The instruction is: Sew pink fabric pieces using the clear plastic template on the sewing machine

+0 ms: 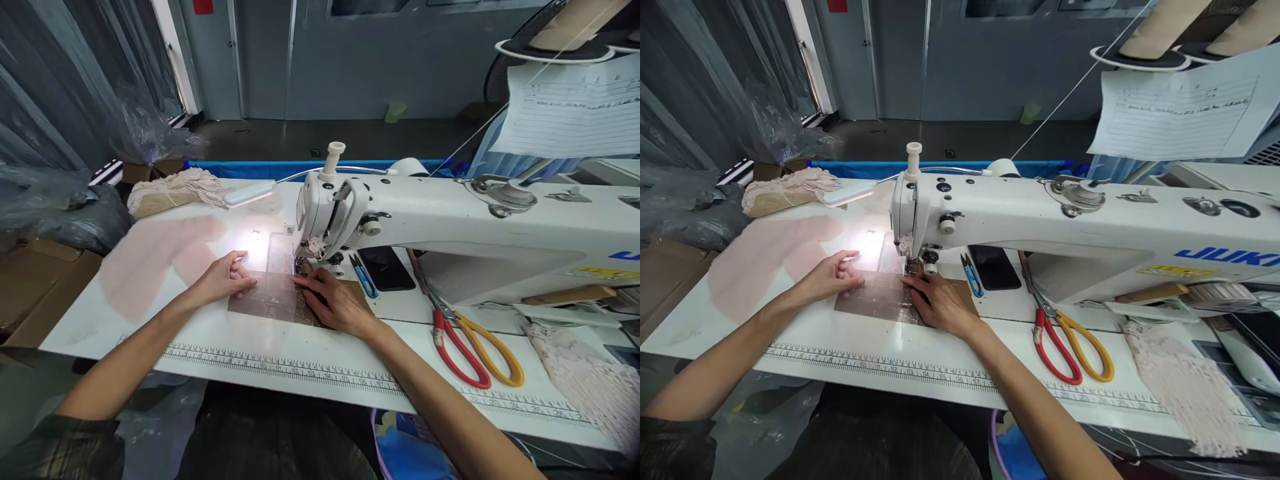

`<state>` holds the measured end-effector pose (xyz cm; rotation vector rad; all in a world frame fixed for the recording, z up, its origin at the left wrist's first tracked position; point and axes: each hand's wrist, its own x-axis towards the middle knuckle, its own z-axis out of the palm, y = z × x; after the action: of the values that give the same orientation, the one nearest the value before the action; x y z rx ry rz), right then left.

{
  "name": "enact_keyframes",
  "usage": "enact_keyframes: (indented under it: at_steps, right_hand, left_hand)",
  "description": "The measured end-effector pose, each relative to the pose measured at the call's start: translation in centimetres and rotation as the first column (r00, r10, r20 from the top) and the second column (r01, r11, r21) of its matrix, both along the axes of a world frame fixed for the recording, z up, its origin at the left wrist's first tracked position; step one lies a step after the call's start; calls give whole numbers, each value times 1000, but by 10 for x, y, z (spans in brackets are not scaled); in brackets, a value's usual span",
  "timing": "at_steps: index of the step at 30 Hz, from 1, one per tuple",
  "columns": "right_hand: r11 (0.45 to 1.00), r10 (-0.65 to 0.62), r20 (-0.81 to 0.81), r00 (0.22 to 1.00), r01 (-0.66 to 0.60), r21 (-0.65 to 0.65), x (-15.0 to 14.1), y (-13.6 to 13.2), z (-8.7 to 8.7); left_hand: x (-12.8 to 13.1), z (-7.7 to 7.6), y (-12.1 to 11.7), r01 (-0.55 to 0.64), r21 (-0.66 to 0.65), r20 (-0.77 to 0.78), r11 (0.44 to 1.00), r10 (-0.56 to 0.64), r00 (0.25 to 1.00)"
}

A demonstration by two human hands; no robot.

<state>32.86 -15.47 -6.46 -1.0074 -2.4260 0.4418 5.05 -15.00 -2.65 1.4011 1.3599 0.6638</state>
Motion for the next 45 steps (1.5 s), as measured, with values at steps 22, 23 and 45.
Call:
enact_keyframes:
  at_steps: [22,23,45]
  right_hand:
    - [994,106,-46,993,-105,39,4,-14,8]
    - [992,113,-35,993,-111,56,4,-15,8]
    - [994,-14,-79,997,22,103,-1,-11,-6]
  left_hand:
    - [1,-6,2,-48,34,-38,998,49,998]
    - [0,-7,2,-45,34,-35,998,46,998]
    - [55,-5,46,889,385,-916,247,-20,402]
